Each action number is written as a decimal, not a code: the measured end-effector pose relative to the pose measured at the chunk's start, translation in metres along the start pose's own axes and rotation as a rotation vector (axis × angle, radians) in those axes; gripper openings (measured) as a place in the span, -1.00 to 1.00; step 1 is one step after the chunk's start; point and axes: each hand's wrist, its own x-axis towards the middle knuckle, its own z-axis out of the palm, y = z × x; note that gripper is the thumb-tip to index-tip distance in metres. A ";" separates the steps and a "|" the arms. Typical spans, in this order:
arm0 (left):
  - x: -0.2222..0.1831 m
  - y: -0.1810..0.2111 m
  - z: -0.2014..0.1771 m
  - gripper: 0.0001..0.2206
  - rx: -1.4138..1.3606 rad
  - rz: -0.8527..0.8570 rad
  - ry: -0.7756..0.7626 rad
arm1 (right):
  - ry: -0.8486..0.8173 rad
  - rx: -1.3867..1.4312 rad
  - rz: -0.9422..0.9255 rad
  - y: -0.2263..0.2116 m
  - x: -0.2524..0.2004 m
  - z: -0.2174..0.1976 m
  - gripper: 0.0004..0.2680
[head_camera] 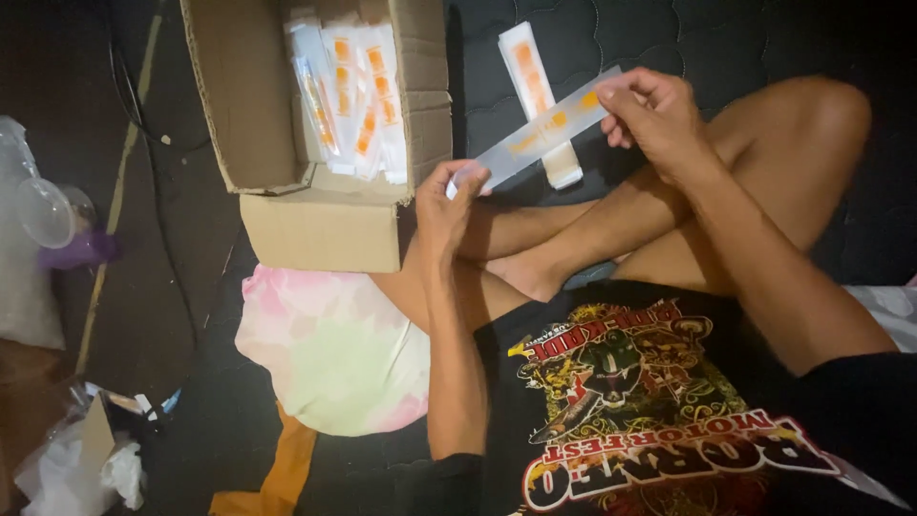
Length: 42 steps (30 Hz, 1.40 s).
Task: Packing individual plastic-wrapped snacks or items into a cardboard box while sitting on the floor.
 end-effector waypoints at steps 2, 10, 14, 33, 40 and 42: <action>-0.001 0.001 0.000 -0.71 -0.075 -0.020 0.009 | 0.004 -0.005 0.015 -0.001 -0.002 -0.003 -0.89; 0.000 0.001 0.003 -0.78 -0.100 -0.047 0.098 | 0.014 -0.003 0.007 -0.004 -0.004 -0.006 -0.88; 0.003 -0.001 0.003 -0.75 -0.250 -0.075 0.141 | 0.059 0.048 -0.049 -0.002 0.002 -0.007 -0.88; 0.003 -0.033 0.039 -0.76 -0.287 0.069 0.077 | 0.115 0.189 0.234 0.028 0.013 0.038 -0.88; 0.005 -0.022 0.025 -0.73 -0.281 0.027 0.116 | 0.097 0.282 0.064 0.014 0.019 -0.003 -0.84; 0.011 -0.030 0.027 -0.69 -0.371 0.048 0.083 | 0.070 0.326 0.039 0.013 0.019 -0.005 -0.85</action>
